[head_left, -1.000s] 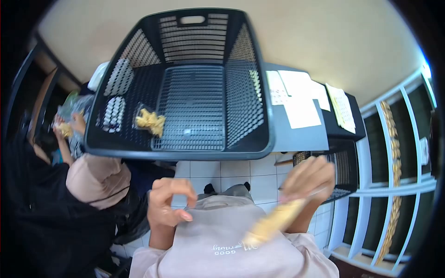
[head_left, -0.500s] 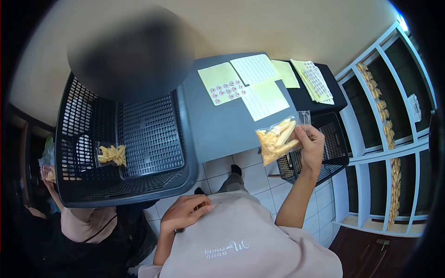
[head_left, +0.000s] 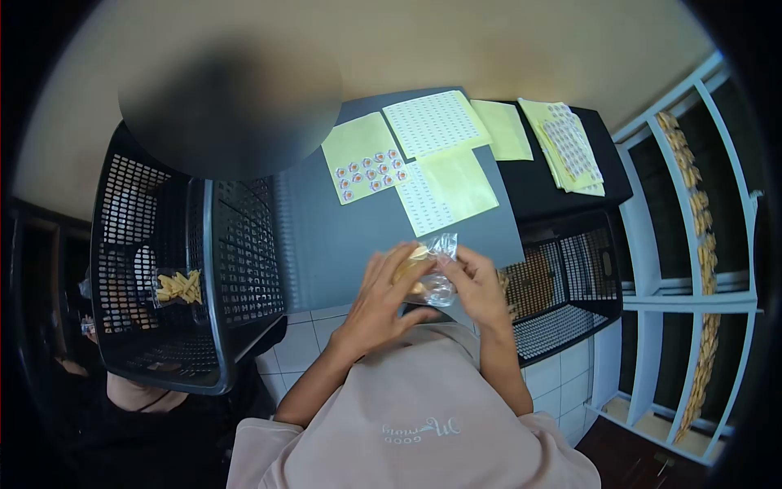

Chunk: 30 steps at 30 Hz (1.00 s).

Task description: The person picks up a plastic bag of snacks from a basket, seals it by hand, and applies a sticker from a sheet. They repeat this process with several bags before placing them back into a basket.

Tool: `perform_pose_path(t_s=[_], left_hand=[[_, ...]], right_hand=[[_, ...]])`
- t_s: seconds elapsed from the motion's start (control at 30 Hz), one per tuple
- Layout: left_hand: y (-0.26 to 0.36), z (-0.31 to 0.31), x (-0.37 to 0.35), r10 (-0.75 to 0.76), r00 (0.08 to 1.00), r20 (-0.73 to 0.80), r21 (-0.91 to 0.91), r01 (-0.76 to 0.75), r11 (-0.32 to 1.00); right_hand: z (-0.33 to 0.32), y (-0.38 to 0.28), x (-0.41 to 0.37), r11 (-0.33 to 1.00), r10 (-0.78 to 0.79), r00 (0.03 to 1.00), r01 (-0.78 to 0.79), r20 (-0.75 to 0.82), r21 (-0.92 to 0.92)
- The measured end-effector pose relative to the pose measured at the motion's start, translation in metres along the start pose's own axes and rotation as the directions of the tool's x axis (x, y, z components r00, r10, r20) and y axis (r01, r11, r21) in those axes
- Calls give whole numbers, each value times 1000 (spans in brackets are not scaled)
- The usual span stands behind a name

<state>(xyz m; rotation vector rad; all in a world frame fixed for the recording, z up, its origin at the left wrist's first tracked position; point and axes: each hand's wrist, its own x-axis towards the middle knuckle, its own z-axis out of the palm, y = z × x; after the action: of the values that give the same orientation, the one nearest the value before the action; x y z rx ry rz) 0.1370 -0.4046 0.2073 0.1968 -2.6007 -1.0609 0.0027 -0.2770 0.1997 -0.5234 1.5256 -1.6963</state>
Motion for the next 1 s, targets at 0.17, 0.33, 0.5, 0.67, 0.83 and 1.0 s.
perform_pose_path(t_s=[0.17,0.33,0.5,0.67,0.83,1.0], left_hand=[[-21,34,0,-441,896,-51,-557,341,757],[-40,44,-28,-709,705,-33,-829,377,413],[-50,43,-43,-800,590,-110,-954,163,252],[-42,40,-45,-856,485,-177,-967,77,244],[-42,47,-47,-870,452,-196,-970,43,240],[-43,49,-50,-884,429,-187,-972,52,231]], right_hand=[[-26,9,46,953,178,976,-203,125,227],[-47,55,125,987,75,992,-59,102,-152],[-10,71,191,914,45,975,48,219,-404],[54,89,223,630,-181,905,407,385,-661],[85,114,227,376,-306,891,437,336,-817],[80,118,229,432,-294,899,428,324,-794]])
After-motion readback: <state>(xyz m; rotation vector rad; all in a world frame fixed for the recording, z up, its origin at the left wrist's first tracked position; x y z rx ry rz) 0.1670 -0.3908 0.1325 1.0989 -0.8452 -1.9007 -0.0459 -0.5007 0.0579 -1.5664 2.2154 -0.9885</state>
